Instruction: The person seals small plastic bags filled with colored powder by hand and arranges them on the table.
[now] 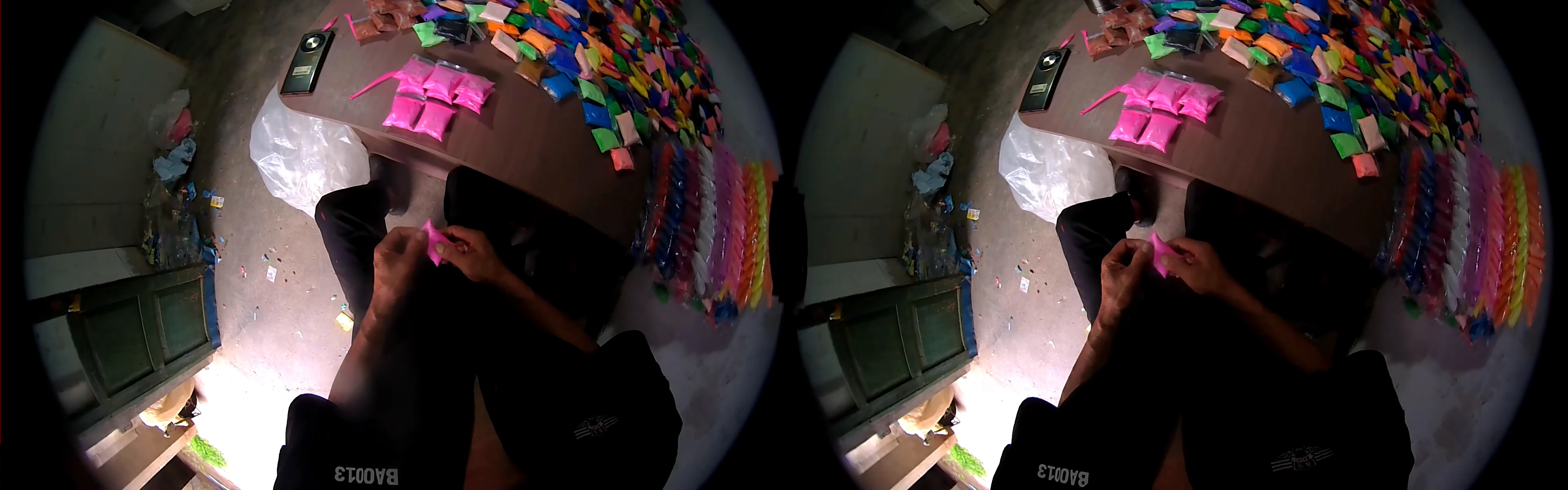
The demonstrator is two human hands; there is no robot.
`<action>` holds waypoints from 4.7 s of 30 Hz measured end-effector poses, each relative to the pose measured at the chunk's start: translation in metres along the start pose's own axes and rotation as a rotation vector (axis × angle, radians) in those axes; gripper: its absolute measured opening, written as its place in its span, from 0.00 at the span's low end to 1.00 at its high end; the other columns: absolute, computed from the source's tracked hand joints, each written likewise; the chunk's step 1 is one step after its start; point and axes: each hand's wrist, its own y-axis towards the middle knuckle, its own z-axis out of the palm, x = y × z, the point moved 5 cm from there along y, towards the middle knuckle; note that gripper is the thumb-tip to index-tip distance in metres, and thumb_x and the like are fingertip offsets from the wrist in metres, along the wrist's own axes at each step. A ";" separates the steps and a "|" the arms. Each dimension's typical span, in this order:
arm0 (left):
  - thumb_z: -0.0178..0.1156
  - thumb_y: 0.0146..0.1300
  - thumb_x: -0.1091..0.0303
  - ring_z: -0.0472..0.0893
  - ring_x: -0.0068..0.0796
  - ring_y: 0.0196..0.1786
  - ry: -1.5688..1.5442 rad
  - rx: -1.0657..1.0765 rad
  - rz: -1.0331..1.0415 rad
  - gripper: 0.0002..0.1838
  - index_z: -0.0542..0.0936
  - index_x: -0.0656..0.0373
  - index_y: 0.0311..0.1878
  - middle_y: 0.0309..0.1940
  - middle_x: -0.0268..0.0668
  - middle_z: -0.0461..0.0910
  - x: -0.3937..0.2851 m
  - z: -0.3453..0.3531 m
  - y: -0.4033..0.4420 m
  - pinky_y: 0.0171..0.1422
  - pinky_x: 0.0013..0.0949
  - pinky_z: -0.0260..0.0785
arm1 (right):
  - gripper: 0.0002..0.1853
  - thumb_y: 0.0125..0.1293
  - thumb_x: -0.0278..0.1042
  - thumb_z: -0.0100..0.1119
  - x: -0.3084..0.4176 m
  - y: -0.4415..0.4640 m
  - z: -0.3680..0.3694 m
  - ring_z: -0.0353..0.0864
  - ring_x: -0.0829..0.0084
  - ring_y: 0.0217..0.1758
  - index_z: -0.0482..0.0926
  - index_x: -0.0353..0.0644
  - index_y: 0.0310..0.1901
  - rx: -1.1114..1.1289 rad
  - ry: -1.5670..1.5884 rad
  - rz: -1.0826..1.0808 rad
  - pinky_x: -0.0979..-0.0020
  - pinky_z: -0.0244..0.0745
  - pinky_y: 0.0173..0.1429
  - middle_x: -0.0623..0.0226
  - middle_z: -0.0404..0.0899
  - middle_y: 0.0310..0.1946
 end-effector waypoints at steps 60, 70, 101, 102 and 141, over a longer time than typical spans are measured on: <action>0.65 0.74 0.61 0.80 0.16 0.37 -0.141 0.082 0.166 0.13 0.86 0.63 0.44 0.31 0.31 0.84 0.014 -0.059 -0.013 0.42 0.26 0.72 | 0.19 0.74 0.43 0.60 0.050 0.017 0.057 0.76 0.79 0.38 0.82 0.35 0.54 0.089 -0.331 0.107 0.75 0.71 0.46 0.71 0.82 0.38; 0.66 0.74 0.63 0.81 0.19 0.40 -0.240 0.096 0.108 0.11 0.87 0.63 0.46 0.35 0.32 0.85 0.016 -0.084 -0.023 0.45 0.27 0.74 | 0.14 0.75 0.37 0.59 0.043 0.022 0.080 0.75 0.80 0.38 0.83 0.35 0.51 0.058 -0.284 0.124 0.76 0.71 0.46 0.72 0.81 0.37; 0.60 0.78 0.62 0.78 0.15 0.44 -0.212 0.127 0.212 0.14 0.84 0.64 0.53 0.41 0.28 0.84 -0.002 -0.086 -0.042 0.51 0.24 0.72 | 0.15 0.73 0.43 0.63 0.053 0.023 0.099 0.77 0.80 0.35 0.84 0.37 0.46 -0.122 -0.333 -0.059 0.75 0.73 0.41 0.70 0.82 0.33; 0.61 0.78 0.63 0.78 0.15 0.44 -0.189 0.106 0.214 0.14 0.84 0.64 0.53 0.40 0.27 0.84 -0.018 -0.087 -0.049 0.50 0.24 0.71 | 0.14 0.73 0.42 0.62 0.051 0.023 0.099 0.77 0.81 0.34 0.84 0.37 0.46 -0.101 -0.285 -0.044 0.76 0.73 0.40 0.72 0.82 0.32; 0.58 0.79 0.53 0.66 0.16 0.27 0.256 0.228 0.334 0.24 0.75 0.60 0.28 0.23 0.26 0.72 -0.059 0.081 -0.020 0.34 0.26 0.57 | 0.14 0.76 0.40 0.62 0.070 -0.036 -0.048 0.74 0.87 0.38 0.85 0.37 0.50 -0.325 0.283 -0.499 0.78 0.71 0.42 0.78 0.81 0.35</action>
